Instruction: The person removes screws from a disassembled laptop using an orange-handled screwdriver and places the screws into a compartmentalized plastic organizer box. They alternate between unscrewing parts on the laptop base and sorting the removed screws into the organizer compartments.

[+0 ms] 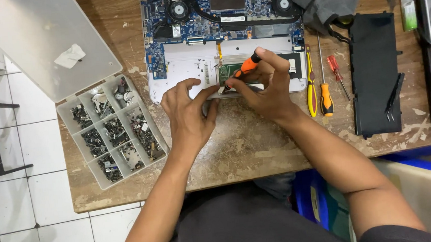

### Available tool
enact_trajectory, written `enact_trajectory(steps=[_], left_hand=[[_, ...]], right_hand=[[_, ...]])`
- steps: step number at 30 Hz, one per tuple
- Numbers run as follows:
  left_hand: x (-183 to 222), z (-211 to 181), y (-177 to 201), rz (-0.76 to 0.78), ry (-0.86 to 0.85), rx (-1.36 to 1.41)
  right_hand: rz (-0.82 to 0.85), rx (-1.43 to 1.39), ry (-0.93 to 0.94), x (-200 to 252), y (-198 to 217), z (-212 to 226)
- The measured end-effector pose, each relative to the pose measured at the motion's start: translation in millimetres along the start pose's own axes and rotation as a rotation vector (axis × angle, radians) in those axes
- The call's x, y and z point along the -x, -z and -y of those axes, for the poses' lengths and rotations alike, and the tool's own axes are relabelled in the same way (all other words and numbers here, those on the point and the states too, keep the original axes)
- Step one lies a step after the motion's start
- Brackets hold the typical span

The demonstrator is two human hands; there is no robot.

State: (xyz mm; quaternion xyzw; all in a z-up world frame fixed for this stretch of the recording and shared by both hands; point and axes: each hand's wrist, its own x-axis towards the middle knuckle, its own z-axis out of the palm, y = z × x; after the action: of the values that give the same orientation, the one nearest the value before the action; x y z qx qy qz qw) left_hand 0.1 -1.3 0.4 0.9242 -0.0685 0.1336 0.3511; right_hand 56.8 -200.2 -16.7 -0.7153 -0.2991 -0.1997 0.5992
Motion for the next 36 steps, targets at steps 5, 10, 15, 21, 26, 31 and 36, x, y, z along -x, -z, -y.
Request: enact_trajectory(steps=[5,10,15,21,26,31,36], left_hand=[[1.0,4.7,-2.8,-0.012,0.004,0.031],[-0.4,-2.1,3.5,-0.076,0.007,0.184],[1.4,-6.6,5.9,-0.145,-0.048,0.247],[1.8,-8.6,5.8,-0.146,-0.104,0.327],[1.1,-9.7,7.2,-0.170,-0.098,0.334],[1.2,-8.3,6.8,-0.195,-0.096,0.317],[2.9,-1.9,5.5,-0.253,-0.108,0.159]], right_hand=[[-0.028,-0.047,-0.025,-3.6,-2.7,6.7],[-0.038,-0.114,-0.163,6.3,6.0,-8.0],[-0.125,-0.172,-0.386,-10.1,0.8,22.7],[-0.116,-0.192,-0.413,-10.0,1.1,25.3],[-0.112,-0.227,-0.403,-11.3,0.5,28.3],[-0.094,-0.225,-0.380,-11.0,1.3,27.9],[-0.088,-0.245,-0.352,-8.7,0.9,24.9]])
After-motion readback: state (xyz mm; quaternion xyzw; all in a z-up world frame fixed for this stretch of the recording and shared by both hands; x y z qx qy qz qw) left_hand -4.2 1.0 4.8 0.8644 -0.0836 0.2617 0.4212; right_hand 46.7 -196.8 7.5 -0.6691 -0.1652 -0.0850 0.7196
